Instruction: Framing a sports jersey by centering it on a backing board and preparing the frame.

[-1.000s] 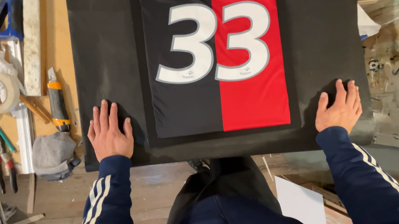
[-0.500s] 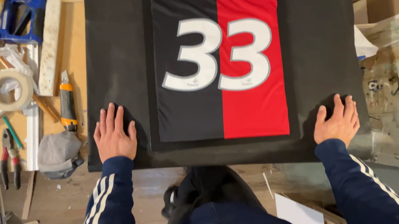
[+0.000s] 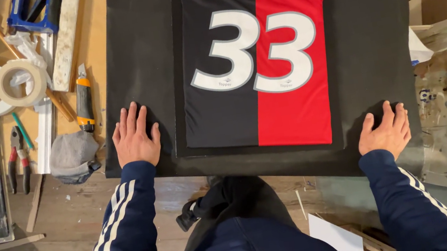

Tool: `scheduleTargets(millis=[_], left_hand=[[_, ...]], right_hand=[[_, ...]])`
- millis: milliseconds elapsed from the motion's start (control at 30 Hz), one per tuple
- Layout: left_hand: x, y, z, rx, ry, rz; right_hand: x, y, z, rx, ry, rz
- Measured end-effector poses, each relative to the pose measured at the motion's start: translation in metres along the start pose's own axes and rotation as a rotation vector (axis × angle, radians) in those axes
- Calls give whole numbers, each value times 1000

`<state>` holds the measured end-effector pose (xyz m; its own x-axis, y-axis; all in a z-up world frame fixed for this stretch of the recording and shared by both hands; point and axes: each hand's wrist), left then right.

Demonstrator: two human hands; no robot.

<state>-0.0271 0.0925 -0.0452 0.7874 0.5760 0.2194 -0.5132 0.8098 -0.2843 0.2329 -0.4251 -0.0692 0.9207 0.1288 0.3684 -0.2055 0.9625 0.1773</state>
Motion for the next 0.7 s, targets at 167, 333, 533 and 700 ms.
scheduleTargets(millis=[167,333,533,700], left_hand=[[-1,1,0,-27,-2,4],[-2,4,-2,-28,-2,-9],[-9,10,-10,-42,11,-28],[-6,12,-13,-39,14,-48]], right_hand=[[0,-1,1,-4,10,14],[0,-3,-2,5,19,21],[-5,-10,-3,9,58,25],[-1,-8,-1,26,94,11]])
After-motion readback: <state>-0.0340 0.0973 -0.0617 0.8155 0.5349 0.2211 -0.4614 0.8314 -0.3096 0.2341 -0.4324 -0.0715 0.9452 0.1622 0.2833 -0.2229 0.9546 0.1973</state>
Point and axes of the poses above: each hand's wrist, its own x-axis towards the middle knuckle, its own z-axis out of the back of the hand, y = z × x, and after that the axes turned 1 degree about x, right-handed
